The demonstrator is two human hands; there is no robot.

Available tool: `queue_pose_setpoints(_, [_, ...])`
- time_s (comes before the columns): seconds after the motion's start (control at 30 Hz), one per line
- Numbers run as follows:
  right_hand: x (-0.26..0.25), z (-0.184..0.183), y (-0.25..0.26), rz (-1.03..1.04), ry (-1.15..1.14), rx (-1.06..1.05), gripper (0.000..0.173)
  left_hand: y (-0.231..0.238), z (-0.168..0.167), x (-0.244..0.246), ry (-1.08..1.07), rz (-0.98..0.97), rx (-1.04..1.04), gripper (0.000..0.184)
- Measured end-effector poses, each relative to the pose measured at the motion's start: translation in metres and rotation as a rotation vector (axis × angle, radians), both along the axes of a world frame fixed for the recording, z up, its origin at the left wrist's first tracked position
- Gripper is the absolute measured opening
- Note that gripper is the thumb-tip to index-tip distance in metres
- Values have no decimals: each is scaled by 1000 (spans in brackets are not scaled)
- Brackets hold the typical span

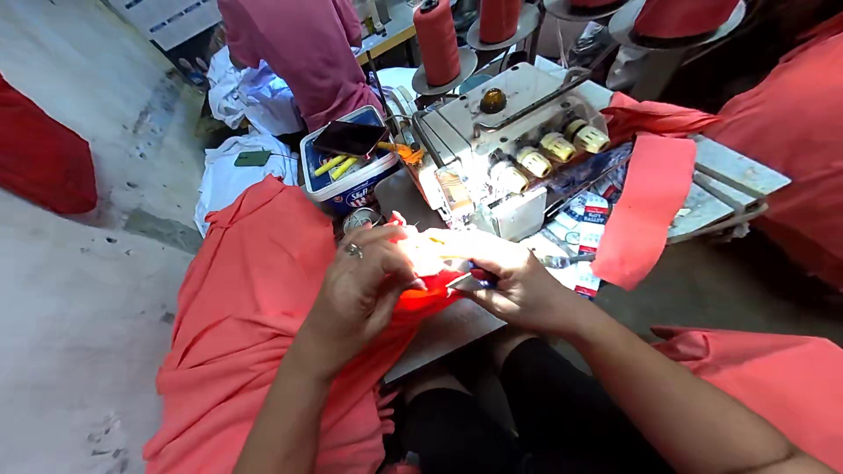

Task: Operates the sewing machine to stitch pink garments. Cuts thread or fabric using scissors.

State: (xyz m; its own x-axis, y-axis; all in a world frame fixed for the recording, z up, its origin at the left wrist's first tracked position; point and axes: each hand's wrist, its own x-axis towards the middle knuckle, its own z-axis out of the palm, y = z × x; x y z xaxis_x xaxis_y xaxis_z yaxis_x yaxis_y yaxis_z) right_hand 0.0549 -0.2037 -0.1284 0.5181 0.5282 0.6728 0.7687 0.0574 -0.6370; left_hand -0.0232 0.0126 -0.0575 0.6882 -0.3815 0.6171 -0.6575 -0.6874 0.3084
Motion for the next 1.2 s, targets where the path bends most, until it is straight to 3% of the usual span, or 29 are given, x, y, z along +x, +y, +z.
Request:
queue_pose_setpoints(0.07, [-3,-3,-3,-31,36,19,12,3,-2,2,-1,50,149,19])
queue_pose_setpoints(0.2, [-8,-4,-11,12,201,125,9,27,-1,7,51,117,415,40])
queue_pose_setpoints(0.3, [-25,0,-28,154,278,157,15,45,22,-15,265,-41,229,30])
queue_pose_setpoints(0.4, [-56,3,-42,465,457,156,17,45,59,-33,746,-499,-127,36])
queue_pose_setpoints(0.43, [-67,-2,-40,513,546,153,14,43,63,-30,809,-478,-108,34])
queue_pose_setpoints(0.57, [-88,-39,-11,238,1032,27,13,24,28,20,867,278,190,18])
queue_pose_setpoints(0.67, [-79,-58,7,-47,1084,128,16,-10,8,64,904,546,314,25])
queue_pose_setpoints(0.83, [-57,-69,16,-350,694,288,6,-25,-17,100,744,615,237,27])
queue_pose_setpoints(1.0, [-43,-71,19,-392,674,480,8,-45,-23,109,732,816,237,31])
queue_pose_setpoints(1.2, [-43,-79,29,-402,684,586,15,-47,-32,107,620,850,120,33])
